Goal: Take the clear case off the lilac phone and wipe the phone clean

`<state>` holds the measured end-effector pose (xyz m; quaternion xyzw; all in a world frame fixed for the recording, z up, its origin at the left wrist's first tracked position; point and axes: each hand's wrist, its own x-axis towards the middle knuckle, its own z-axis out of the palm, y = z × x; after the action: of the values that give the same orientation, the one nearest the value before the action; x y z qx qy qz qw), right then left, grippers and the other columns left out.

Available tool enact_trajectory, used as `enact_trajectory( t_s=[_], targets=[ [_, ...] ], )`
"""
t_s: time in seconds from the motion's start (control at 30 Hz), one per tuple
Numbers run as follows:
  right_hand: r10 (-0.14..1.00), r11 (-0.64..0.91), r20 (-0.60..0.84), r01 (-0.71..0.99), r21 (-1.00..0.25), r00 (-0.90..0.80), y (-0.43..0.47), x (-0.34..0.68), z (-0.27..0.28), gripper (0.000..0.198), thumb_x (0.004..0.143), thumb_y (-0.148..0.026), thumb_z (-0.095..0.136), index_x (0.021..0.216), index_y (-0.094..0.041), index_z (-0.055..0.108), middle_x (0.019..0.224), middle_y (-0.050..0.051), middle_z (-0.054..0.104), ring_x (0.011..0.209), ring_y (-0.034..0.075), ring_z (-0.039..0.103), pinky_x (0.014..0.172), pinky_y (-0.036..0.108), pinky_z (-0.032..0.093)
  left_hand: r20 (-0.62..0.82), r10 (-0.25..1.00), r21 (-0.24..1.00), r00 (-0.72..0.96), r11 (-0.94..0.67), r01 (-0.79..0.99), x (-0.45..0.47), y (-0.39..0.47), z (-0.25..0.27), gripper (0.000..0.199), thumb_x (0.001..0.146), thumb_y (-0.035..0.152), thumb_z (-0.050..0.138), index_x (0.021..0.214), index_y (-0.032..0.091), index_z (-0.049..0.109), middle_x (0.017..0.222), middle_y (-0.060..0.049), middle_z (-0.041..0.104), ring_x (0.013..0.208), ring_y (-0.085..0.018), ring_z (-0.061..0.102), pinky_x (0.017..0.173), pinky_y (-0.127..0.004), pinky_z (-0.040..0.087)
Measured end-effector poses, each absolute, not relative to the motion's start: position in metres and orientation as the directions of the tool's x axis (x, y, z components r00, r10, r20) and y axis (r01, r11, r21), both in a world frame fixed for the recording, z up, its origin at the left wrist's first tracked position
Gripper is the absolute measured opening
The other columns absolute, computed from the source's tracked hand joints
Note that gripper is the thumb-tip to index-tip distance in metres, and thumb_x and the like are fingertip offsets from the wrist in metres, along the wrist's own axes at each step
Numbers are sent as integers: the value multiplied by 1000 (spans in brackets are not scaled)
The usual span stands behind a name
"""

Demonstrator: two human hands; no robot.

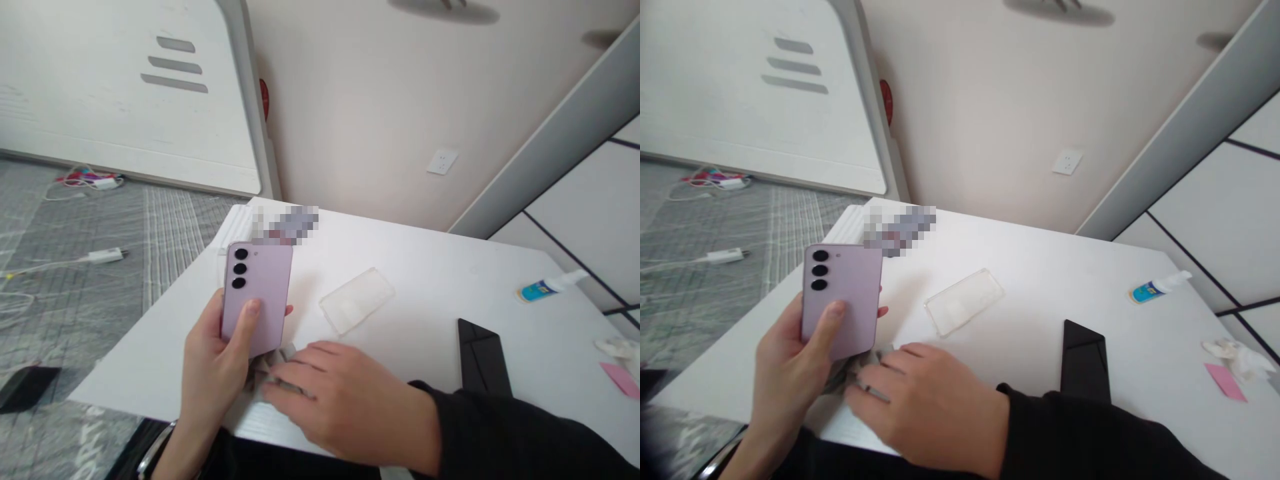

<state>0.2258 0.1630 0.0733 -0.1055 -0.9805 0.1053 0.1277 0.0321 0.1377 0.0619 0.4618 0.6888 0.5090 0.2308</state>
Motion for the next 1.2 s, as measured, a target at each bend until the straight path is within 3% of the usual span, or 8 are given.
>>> enact_trajectory(
  t_s=[0.1,0.23,0.4,0.5,0.6,0.77,1.0,1.2],
  targets=[
    [233,957,193,190,-218,-953,165,201,56,28,107,-34,53,127,-14,57,123,9,67,107,22,61,87,35,52,132,868,896,-479,102,432,24,133,63,42,95,62,61,110,23,65,87,0,80,82,-21,76,68,-28,57],
    [348,924,112,320,-211,-931,182,213,45,3,103,-20,58,104,-19,60,104,6,66,95,22,59,80,35,49,89,883,908,-461,118,401,5,117,64,44,91,65,63,109,24,65,88,0,78,82,-21,73,71,-27,56],
    [720,501,10,509,-700,-694,196,263,57,4,101,-23,57,97,-22,59,94,1,64,89,20,59,81,33,45,-62,963,897,-264,169,408,-8,97,60,44,92,64,62,105,23,68,89,1,75,80,-20,71,70,-26,53],
    [837,98,-116,357,-929,-534,202,288,56,25,104,-44,55,93,-22,58,80,-2,58,73,16,54,70,29,42,-216,975,872,-54,217,439,3,92,55,39,97,60,56,110,25,70,89,2,75,80,-19,70,69,-25,51],
    [897,-59,-135,190,-980,-422,207,301,48,39,102,-55,57,81,-22,53,69,-5,45,62,12,42,59,25,35,-294,954,818,66,215,534,22,93,52,36,101,53,51,117,29,71,90,3,77,79,-19,71,71,-26,52],
    [922,-31,-87,153,-988,-378,209,305,41,43,100,-54,60,74,-21,51,68,-5,43,63,12,41,60,25,36,-181,974,729,138,38,684,48,101,42,40,101,41,54,141,39,61,132,3,73,118,-22,71,104,-34,52],
    [899,219,82,280,-935,-429,200,305,44,28,103,-42,58,84,-22,58,102,3,64,97,17,61,80,27,48,81,985,466,150,-171,868,67,95,16,61,101,38,52,159,25,39,136,-14,64,114,-29,71,94,-44,62],
    [740,625,308,441,-644,-598,193,298,44,12,102,-26,58,91,-23,60,118,6,69,108,19,67,92,32,53,191,960,394,203,-264,880,80,85,14,93,83,28,72,163,21,25,142,-17,58,127,-33,62,103,-46,59]
  ],
)
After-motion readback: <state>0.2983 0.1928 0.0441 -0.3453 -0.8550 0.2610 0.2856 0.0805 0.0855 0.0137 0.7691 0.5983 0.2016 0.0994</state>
